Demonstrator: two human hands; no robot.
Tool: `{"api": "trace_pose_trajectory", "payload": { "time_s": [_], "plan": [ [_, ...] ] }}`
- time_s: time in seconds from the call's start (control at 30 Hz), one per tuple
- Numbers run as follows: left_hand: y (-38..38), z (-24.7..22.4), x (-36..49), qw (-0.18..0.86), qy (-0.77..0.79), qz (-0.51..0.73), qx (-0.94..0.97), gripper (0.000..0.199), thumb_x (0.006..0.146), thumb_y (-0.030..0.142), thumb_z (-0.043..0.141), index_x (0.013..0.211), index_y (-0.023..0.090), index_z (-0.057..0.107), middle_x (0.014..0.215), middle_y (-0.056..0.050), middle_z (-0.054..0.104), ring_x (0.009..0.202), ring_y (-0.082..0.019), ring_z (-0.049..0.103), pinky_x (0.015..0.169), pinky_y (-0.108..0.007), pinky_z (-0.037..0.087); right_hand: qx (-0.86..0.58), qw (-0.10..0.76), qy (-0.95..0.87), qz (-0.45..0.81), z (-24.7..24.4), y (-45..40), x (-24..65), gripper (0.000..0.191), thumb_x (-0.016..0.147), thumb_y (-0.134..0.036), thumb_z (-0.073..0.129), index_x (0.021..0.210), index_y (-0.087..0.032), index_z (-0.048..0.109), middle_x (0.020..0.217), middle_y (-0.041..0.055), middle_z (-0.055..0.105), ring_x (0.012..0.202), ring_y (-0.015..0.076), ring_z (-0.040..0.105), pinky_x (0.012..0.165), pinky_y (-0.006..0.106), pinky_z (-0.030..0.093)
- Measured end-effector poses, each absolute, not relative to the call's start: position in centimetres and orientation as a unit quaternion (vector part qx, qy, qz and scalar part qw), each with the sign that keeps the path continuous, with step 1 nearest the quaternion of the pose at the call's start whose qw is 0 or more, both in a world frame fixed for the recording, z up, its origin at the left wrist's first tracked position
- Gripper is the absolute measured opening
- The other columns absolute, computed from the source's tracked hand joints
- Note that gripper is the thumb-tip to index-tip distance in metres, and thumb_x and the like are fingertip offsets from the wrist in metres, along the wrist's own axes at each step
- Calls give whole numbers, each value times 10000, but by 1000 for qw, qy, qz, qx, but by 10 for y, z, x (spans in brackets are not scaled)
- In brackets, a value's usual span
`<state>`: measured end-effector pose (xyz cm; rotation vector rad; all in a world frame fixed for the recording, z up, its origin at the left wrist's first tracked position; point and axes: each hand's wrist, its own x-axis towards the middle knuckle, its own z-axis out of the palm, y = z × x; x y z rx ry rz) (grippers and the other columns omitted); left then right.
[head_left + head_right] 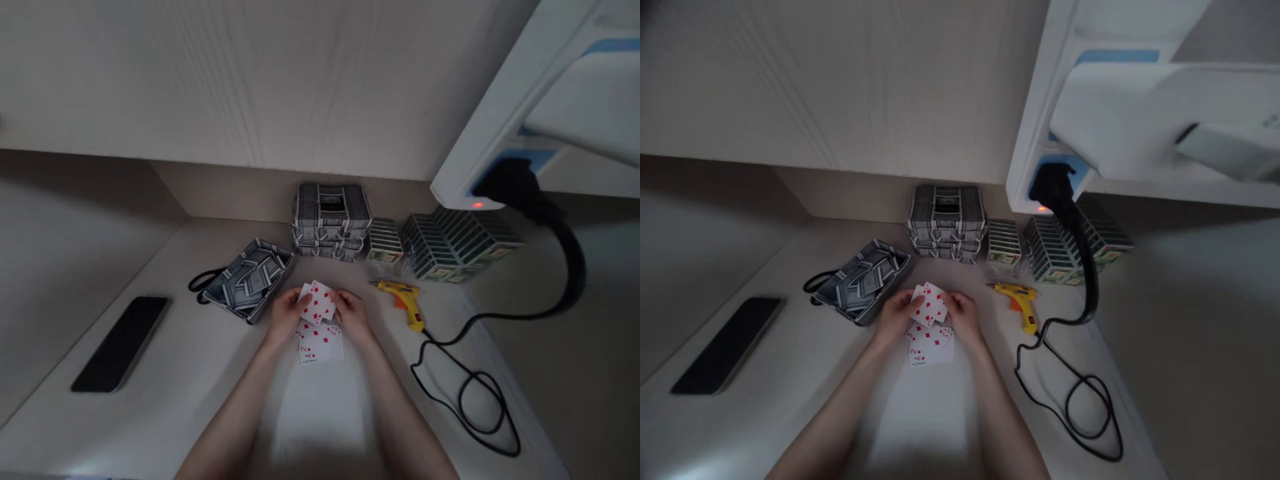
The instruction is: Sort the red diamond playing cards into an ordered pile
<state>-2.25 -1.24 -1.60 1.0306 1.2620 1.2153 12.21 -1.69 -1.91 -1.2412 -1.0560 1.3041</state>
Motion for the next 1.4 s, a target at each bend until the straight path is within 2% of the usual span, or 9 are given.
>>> {"api": "trace_pose_trajectory", "payload": {
  "time_s": [0.17, 0.27, 0.5, 0.67, 0.93, 1.1, 1.27, 1.4],
  "plan": [
    [-10, -13, -26, 575, 520, 519, 361, 302, 555, 349, 710, 744, 133, 617, 664, -11, 646, 543, -108, 555, 514, -211, 426, -515, 511, -419, 546, -20, -15, 120, 340, 583, -438, 684, 726, -147, 580, 492, -58, 479, 402, 57, 374, 375, 188, 283],
    [-10, -11, -27, 598, 510, 509, 350, 295, 553, 336, 718, 755, 141, 629, 699, -29, 664, 565, -117, 571, 522, -217, 435, -525, 522, -418, 526, -22, -15, 118, 310, 597, -420, 677, 695, -139, 591, 567, -19, 533, 472, 74, 427, 423, 198, 341],
    [-12, -4, -29, 620, 528, 479, 328, 353, 566, 396, 703, 771, 114, 649, 699, -60, 675, 562, -142, 592, 508, -231, 452, -549, 521, -395, 521, -22, -18, 117, 337, 646, -475, 616, 625, -142, 564, 458, -52, 426, 399, 58, 320, 360, 189, 240],
    [-14, -7, -28, 613, 519, 474, 361, 322, 573, 392, 698, 746, 122, 680, 677, -46, 678, 553, -135, 589, 534, -237, 468, -558, 526, -423, 484, -19, -22, 116, 348, 699, -484, 557, 597, -152, 536, 511, -30, 465, 460, 80, 380, 421, 198, 301],
    [-16, -4, -23, 558, 543, 496, 385, 317, 589, 411, 676, 737, 132, 693, 671, -34, 676, 548, -129, 563, 512, -224, 446, -555, 506, -492, 440, -17, -27, 122, 323, 728, -448, 543, 577, -165, 511, 518, -35, 459, 490, 90, 397, 457, 205, 311],
    [-17, -3, -22, 544, 538, 497, 409, 286, 625, 412, 644, 711, 143, 691, 647, -18, 669, 545, -121, 552, 532, -220, 438, -524, 506, -489, 479, -18, -27, 122, 257, 710, -420, 566, 673, -168, 535, 574, -12, 553, 515, 103, 467, 458, 201, 361],
    [-16, -11, -26, 540, 552, 481, 416, 269, 614, 396, 661, 614, 128, 667, 541, 5, 612, 476, -89, 486, 464, -191, 362, -507, 513, -466, 513, -21, -25, 122, 216, 699, -382, 582, 743, -174, 548, 591, -7, 597, 536, 119, 523, 484, 214, 402],
    [-16, -15, -27, 559, 545, 456, 428, 297, 634, 419, 646, 622, 122, 657, 527, 6, 591, 457, -84, 458, 442, -189, 335, -499, 506, -445, 544, -24, -23, 127, 206, 669, -345, 611, 772, -177, 551, 632, 5, 633, 564, 137, 557, 528, 239, 431]
  ]
}}
